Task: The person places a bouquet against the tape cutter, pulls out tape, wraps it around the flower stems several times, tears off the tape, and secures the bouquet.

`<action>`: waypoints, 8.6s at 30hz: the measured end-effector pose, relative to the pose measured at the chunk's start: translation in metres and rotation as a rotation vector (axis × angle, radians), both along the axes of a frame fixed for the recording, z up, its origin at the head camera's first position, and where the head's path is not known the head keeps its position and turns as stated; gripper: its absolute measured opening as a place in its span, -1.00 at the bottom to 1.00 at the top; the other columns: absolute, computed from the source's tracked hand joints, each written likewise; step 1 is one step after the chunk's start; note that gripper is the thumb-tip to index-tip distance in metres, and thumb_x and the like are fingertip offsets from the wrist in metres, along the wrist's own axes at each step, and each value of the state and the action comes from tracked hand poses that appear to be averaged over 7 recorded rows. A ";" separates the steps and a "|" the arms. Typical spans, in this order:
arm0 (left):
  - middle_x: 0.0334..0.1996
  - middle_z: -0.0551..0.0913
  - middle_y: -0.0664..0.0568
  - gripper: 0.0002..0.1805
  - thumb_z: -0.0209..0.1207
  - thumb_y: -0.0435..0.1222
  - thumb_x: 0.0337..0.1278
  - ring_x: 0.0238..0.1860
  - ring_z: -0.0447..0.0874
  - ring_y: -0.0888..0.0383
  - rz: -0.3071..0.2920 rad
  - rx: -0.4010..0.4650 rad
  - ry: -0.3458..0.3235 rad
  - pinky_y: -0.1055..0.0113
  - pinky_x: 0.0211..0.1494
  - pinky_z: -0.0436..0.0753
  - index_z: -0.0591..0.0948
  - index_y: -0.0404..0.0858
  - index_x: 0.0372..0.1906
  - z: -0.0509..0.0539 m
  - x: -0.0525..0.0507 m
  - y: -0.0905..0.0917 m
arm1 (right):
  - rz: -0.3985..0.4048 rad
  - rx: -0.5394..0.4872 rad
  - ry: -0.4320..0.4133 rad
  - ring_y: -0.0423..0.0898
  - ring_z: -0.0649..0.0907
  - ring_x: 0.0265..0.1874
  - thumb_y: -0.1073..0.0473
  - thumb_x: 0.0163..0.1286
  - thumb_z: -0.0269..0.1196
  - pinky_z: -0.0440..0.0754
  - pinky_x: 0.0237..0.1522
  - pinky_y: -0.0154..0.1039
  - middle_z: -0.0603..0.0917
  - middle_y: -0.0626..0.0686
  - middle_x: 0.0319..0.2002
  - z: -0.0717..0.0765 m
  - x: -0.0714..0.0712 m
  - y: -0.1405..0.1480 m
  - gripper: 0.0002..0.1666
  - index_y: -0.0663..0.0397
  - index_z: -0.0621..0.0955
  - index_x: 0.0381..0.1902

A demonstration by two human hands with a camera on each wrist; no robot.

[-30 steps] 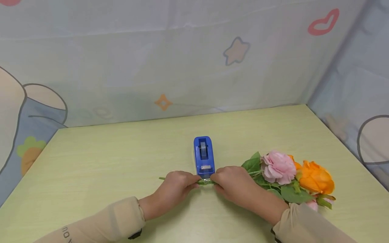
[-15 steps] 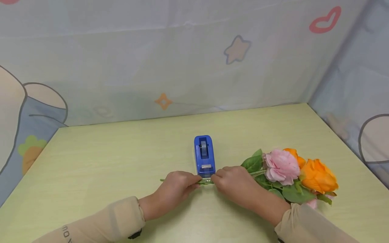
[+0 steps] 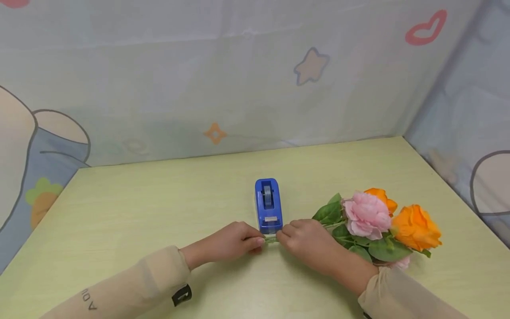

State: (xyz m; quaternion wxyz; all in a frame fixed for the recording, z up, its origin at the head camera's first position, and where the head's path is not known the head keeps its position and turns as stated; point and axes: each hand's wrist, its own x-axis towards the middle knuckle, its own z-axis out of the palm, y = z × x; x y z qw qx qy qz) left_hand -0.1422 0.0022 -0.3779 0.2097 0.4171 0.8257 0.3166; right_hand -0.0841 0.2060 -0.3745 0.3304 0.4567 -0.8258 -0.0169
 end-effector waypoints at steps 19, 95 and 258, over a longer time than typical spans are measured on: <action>-0.68 0.57 0.10 -0.77 0.13 -0.32 0.23 -0.62 0.37 0.35 0.080 0.022 -0.152 0.53 -0.46 0.35 0.69 -0.29 -0.49 0.004 0.000 0.000 | -0.046 -0.011 -0.025 -0.18 0.55 -0.60 0.24 0.53 -0.43 0.54 -0.56 -0.30 0.54 -0.05 -0.59 0.003 0.002 -0.005 -0.34 0.15 0.59 -0.51; -0.43 0.71 0.10 -0.90 0.36 -0.33 -0.07 -0.45 0.54 0.38 0.184 0.163 0.268 0.58 -0.35 0.45 0.72 -0.25 -0.38 -0.012 0.006 0.003 | -0.360 -0.067 -0.429 -0.22 0.52 -0.64 0.21 -0.09 0.49 0.42 -0.65 -0.35 0.57 -0.10 -0.54 0.012 0.004 -0.013 -0.75 0.05 0.62 -0.46; -0.55 0.64 0.15 -0.91 0.24 -0.23 0.11 -0.55 0.51 0.32 0.016 -0.042 0.697 0.50 -0.46 0.46 0.66 -0.15 -0.41 0.001 0.008 0.000 | -0.172 -0.196 -0.444 -0.21 0.52 -0.56 0.31 -0.05 0.44 0.48 -0.54 -0.33 0.55 -0.07 -0.52 0.007 -0.002 -0.001 -0.79 0.15 0.62 -0.43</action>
